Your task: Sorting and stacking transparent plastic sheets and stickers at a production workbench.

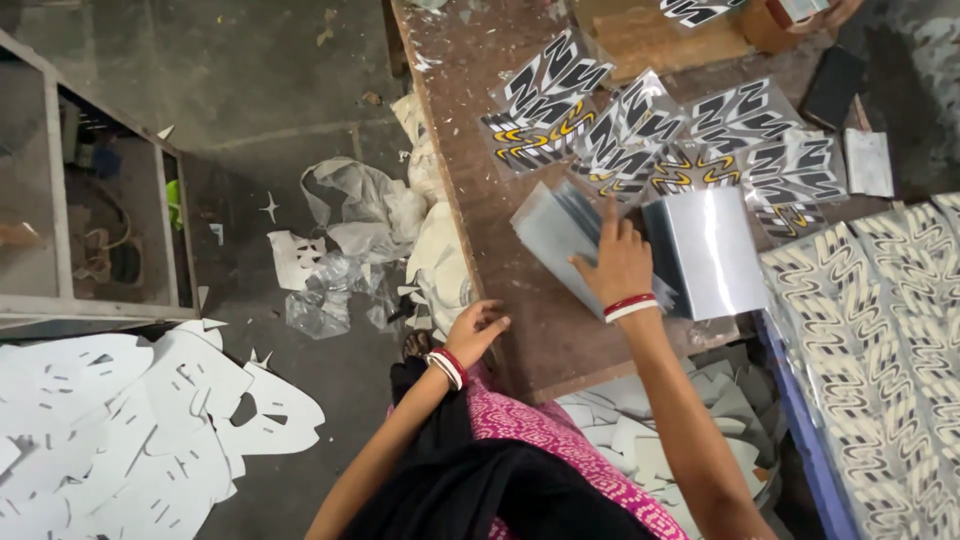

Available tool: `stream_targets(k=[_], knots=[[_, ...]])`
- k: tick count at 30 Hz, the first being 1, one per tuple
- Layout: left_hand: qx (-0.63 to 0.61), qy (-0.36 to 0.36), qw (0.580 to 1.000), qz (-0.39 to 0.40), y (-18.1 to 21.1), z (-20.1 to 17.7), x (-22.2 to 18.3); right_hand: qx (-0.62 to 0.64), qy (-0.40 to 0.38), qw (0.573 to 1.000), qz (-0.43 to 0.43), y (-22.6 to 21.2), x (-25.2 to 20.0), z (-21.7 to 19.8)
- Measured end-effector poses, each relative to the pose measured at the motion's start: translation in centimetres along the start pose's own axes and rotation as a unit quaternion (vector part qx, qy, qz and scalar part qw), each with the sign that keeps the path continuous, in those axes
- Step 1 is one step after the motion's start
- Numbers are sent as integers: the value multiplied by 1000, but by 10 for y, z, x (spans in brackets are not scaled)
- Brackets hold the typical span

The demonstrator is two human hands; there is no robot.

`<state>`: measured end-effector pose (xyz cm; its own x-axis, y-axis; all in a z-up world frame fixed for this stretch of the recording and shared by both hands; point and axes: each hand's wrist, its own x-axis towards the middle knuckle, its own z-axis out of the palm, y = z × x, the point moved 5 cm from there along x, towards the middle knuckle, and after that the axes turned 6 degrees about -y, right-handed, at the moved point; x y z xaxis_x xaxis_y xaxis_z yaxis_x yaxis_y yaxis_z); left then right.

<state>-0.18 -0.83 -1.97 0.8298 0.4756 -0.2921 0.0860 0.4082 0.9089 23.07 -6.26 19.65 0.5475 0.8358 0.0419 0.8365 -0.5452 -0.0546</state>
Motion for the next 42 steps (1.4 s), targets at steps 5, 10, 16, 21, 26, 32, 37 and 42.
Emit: stream_targets(k=[5,10,16,21,26,32,37,42], knots=[[-35,-9,999,-17,8,3,5,18,-55,997,42,4,-7,18],[-45,-22,999,-12,-10,10,17,67,-100,992,45,-3,-23,12],[-68,-6,998,20,74,42,11,344,-121,928,73,-10,-59,-42],[-135,1,990,-40,130,77,-1,628,-120,745,190,12,-81,6],[-104,-8,994,14,107,85,10,650,-139,727,175,29,-92,35],[44,-4,999,-6,19,72,23,616,-352,677,195,35,-122,91],[175,34,984,3,-3,67,24,541,-373,745,116,44,-121,118],[237,87,955,154,97,104,-14,527,-138,838,0,42,-110,67]])
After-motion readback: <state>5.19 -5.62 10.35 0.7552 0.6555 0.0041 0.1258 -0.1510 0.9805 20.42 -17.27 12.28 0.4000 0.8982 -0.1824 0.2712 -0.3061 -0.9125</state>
